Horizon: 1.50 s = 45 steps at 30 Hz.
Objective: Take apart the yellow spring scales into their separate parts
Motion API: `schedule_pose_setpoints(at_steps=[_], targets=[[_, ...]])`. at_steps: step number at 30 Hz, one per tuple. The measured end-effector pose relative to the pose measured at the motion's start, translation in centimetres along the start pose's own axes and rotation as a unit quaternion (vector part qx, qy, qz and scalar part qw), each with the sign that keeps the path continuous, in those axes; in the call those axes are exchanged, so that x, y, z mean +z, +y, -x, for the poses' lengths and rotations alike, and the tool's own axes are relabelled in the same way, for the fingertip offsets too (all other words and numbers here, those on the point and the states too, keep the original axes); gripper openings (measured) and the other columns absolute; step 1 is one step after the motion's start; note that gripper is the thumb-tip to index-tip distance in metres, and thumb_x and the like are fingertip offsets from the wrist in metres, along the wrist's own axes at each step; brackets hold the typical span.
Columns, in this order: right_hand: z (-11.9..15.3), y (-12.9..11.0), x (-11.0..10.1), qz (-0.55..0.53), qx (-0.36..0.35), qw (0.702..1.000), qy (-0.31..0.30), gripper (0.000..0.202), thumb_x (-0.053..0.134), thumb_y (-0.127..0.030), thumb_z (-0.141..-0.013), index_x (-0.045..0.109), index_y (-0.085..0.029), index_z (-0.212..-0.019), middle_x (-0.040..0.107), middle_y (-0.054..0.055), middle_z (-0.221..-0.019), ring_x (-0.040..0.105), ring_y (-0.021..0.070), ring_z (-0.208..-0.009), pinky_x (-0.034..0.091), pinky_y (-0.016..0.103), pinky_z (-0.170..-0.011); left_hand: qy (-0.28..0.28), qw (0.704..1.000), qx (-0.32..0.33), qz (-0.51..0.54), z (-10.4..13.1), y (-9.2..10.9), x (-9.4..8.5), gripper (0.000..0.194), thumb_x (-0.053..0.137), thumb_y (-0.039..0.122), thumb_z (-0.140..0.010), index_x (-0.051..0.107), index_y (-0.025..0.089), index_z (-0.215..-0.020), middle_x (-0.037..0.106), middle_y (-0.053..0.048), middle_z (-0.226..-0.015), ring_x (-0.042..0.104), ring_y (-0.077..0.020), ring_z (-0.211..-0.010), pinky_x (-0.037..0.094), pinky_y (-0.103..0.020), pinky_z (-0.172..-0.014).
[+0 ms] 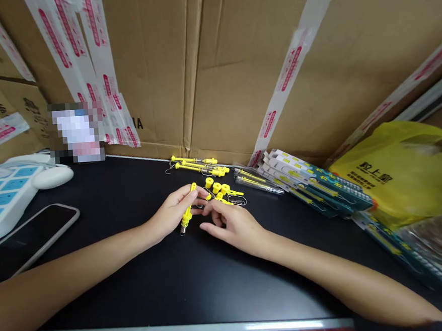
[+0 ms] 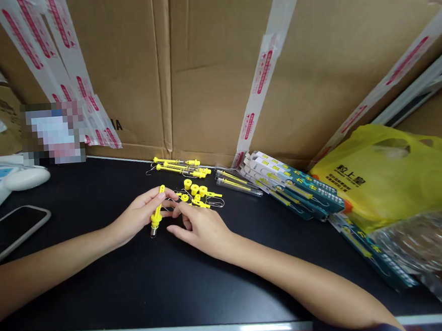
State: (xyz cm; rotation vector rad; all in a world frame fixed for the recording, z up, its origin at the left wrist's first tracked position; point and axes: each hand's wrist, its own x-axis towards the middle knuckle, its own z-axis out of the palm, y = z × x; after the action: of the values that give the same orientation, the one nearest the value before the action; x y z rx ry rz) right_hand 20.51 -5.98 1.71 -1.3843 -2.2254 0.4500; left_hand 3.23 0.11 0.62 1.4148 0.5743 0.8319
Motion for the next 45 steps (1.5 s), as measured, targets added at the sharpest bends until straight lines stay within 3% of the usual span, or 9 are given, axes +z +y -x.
schedule_pose_setpoints(at_steps=[7, 14, 17, 19, 22, 24, 32, 38, 45], targets=[[-0.6, 0.1, 2.1, -0.127, 0.007, 0.992, 0.016, 0.027, 0.067, -0.034, -0.075, 0.047, -0.018, -0.079, 0.048, -0.006, -0.063, 0.043, 0.0077, -0.052, 0.032, 0.02, -0.049, -0.08, 0.992, 0.068, -0.075, 0.7, -0.1, 1.1, 0.033, 0.042, 0.038, -0.093, 0.059, 0.024, -0.117, 0.052, -0.004, -0.129, 0.044, -0.0218, -0.122, 0.031, -0.035, -0.107], [-0.5, 0.1, 2.3, -0.229, -0.021, 0.973, 0.005, 0.011, 0.061, -0.02, -0.076, 0.051, -0.017, -0.077, 0.051, -0.005, -0.061, 0.045, 0.0065, -0.05, 0.036, 0.019, -0.048, -0.127, 0.986, 0.057, -0.091, 1.3, 0.4, 1.5, 0.044, 0.041, 0.042, -0.092, 0.044, 0.027, -0.133, 0.04, -0.004, -0.142, 0.035, -0.0241, -0.131, 0.03, -0.036, -0.108], [-0.8, 0.5, 2.1, -0.284, -0.008, 0.958, 0.029, 0.014, 0.063, -0.024, -0.076, 0.052, -0.017, -0.081, 0.053, -0.004, -0.064, 0.047, 0.0073, -0.053, 0.039, 0.019, -0.049, -0.08, 0.991, 0.048, -0.099, 1.2, 0.3, 1.3, 0.046, 0.044, 0.044, -0.091, 0.041, 0.026, -0.133, 0.039, -0.005, -0.142, 0.032, -0.0225, -0.132, 0.029, -0.034, -0.108], [-1.0, 0.8, 1.7, -0.328, 0.01, 0.943, 0.062, 0.018, 0.066, -0.028, -0.076, 0.053, -0.018, -0.085, 0.054, -0.003, -0.066, 0.049, 0.0079, -0.054, 0.041, 0.02, -0.049, -0.021, 0.994, 0.049, -0.1, 0.9, 0.0, 0.9, 0.044, 0.049, 0.044, -0.088, 0.046, 0.023, -0.127, 0.048, -0.007, -0.133, 0.042, -0.022, -0.125, 0.037, -0.033, -0.102], [-1.2, 1.2, 1.2, -0.385, 0.034, 0.914, 0.12, 0.023, 0.065, -0.036, -0.077, 0.052, -0.02, -0.087, 0.053, -0.004, -0.066, 0.047, 0.0072, -0.05, 0.04, 0.019, -0.043, 0.001, 0.997, 0.026, -0.074, 0.2, -0.5, 0.1, 0.038, 0.057, 0.045, -0.082, 0.053, 0.017, -0.108, 0.063, -0.006, -0.099, 0.061, -0.0182, -0.091, 0.05, -0.029, -0.075], [-1.1, 1.4, 1.0, -0.408, 0.044, 0.902, 0.136, 0.026, 0.065, -0.039, -0.077, 0.05, -0.02, -0.087, 0.052, -0.004, -0.065, 0.046, 0.0064, -0.046, 0.038, 0.017, -0.037, -0.017, 0.998, -0.011, -0.052, -0.1, -0.6, -0.1, 0.035, 0.062, 0.043, -0.078, 0.054, 0.016, -0.099, 0.063, -0.003, -0.083, 0.062, -0.0145, -0.074, 0.051, -0.026, -0.063], [-1.0, 1.2, 1.4, -0.508, 0.05, 0.858, 0.063, 0.038, 0.069, -0.032, -0.074, 0.044, -0.023, -0.101, 0.057, -0.004, -0.072, 0.052, 0.0072, -0.046, 0.039, 0.014, -0.03, 0.036, 0.998, -0.05, -0.009, -0.1, 0.3, -0.3, 0.029, 0.069, 0.037, -0.073, 0.057, 0.015, -0.088, 0.061, 0.001, -0.073, 0.061, -0.01, -0.067, 0.051, -0.021, -0.06], [-1.0, 1.1, 0.4, -0.581, 0.121, 0.805, -0.01, 0.037, 0.057, -0.045, -0.082, 0.047, -0.023, -0.109, 0.061, 0.001, -0.085, 0.055, 0.0079, -0.049, 0.038, 0.014, -0.029, 0.084, 0.995, -0.054, -0.009, -0.2, 0.5, -0.7, 0.029, 0.07, 0.038, -0.072, 0.058, 0.015, -0.085, 0.062, 0.0, -0.072, 0.064, -0.0123, -0.067, 0.054, -0.022, -0.058], [-1.4, 1.4, -0.3, -0.578, 0.187, 0.793, -0.04, 0.032, 0.054, -0.048, -0.083, 0.053, -0.02, -0.098, 0.057, -0.004, -0.065, 0.031, 0.0011, -0.032, 0.015, 0.011, -0.026, 0.092, 0.993, -0.01, -0.076, -0.5, 0.2, -1.2, 0.028, 0.069, 0.039, -0.073, 0.063, 0.015, -0.088, 0.061, -0.001, -0.072, 0.062, -0.0118, -0.062, 0.054, -0.02, -0.05]])
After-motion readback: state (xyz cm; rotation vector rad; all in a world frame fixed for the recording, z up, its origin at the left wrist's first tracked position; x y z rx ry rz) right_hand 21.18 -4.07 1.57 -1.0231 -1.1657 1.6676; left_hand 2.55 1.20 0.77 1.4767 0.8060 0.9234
